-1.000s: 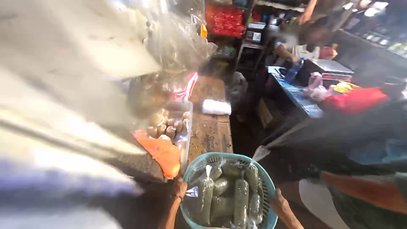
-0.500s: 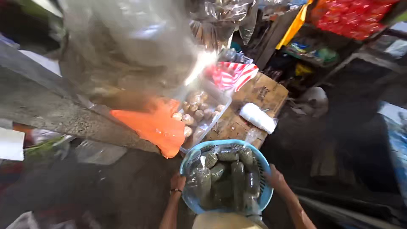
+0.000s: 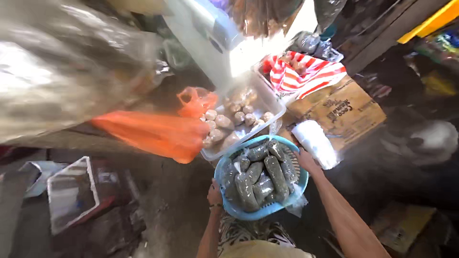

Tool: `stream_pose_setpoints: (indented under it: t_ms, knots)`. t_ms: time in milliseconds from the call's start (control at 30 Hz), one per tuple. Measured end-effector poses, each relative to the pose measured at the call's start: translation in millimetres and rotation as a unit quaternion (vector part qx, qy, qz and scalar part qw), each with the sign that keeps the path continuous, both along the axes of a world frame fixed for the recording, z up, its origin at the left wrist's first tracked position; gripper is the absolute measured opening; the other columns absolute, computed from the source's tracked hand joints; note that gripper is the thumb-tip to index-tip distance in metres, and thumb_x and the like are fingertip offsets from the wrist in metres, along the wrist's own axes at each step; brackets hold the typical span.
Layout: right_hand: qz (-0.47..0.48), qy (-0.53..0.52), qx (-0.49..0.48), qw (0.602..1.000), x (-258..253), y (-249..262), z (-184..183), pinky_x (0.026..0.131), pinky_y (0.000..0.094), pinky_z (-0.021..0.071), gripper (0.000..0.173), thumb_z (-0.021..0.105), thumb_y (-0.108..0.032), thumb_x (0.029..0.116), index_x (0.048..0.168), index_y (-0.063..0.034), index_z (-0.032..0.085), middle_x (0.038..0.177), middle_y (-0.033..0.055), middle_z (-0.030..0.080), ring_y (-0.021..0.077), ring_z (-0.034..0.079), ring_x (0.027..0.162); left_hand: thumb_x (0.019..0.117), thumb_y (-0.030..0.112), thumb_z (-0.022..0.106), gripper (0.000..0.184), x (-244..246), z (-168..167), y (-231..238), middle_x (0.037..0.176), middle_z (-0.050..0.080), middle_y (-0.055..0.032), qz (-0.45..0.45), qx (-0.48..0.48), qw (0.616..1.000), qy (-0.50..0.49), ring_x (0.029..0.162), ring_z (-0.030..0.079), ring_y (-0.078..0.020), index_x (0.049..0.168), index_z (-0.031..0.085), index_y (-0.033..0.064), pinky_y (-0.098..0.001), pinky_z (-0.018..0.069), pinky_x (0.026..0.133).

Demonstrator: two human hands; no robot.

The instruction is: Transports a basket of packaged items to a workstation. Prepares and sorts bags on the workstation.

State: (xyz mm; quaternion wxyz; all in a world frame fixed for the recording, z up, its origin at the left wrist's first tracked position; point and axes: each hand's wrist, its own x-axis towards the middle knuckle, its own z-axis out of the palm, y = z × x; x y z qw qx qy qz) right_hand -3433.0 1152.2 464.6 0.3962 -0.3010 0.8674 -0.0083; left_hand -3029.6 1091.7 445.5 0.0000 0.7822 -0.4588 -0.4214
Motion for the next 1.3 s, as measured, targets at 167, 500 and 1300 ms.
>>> stream_pose_setpoints:
  t_ms: [167,500,1300]
  knots:
    - [-0.042,0.098,0.017,0.994,15,-2,-16,0.098,0.0614,0.0509,0.062,0.039,-0.051,0.1082,0.150,-0.0048,0.044,0.134,0.0244,0.063,0.0428,0.064,0.120,0.1116,0.049,0.011,0.081,-25,-6,-8,0.121,0.066,-0.0360,0.081,0.012,0.991,-0.104,0.119,0.063,-0.0499,0.123,0.063,-0.0123,-0.0631,0.0488,0.100]
    - [-0.065,0.111,0.051,0.990,17,-14,-15,0.099,0.0588,0.0509,0.061,0.037,-0.051,0.1085,0.149,-0.0057,0.045,0.133,0.0225,0.064,0.0402,0.065,0.121,0.1122,0.049,0.014,0.081,-15,-16,-9,0.119,0.064,-0.0393,0.080,0.001,0.994,-0.076,0.117,0.062,-0.0535,0.123,0.063,-0.0145,-0.0648,0.0470,0.099]
    - [0.058,0.016,-0.063,0.996,-162,37,-76,0.103,0.0697,0.0430,0.130,0.089,-0.046,0.0714,0.166,-0.0133,0.006,0.160,0.0300,0.032,0.0537,0.044,0.138,0.0997,0.023,0.065,0.053,-79,54,84,0.139,0.049,-0.0419,0.200,-0.223,0.923,-0.243,0.133,0.045,-0.0576,0.137,0.052,-0.0127,-0.0606,0.0389,0.112]
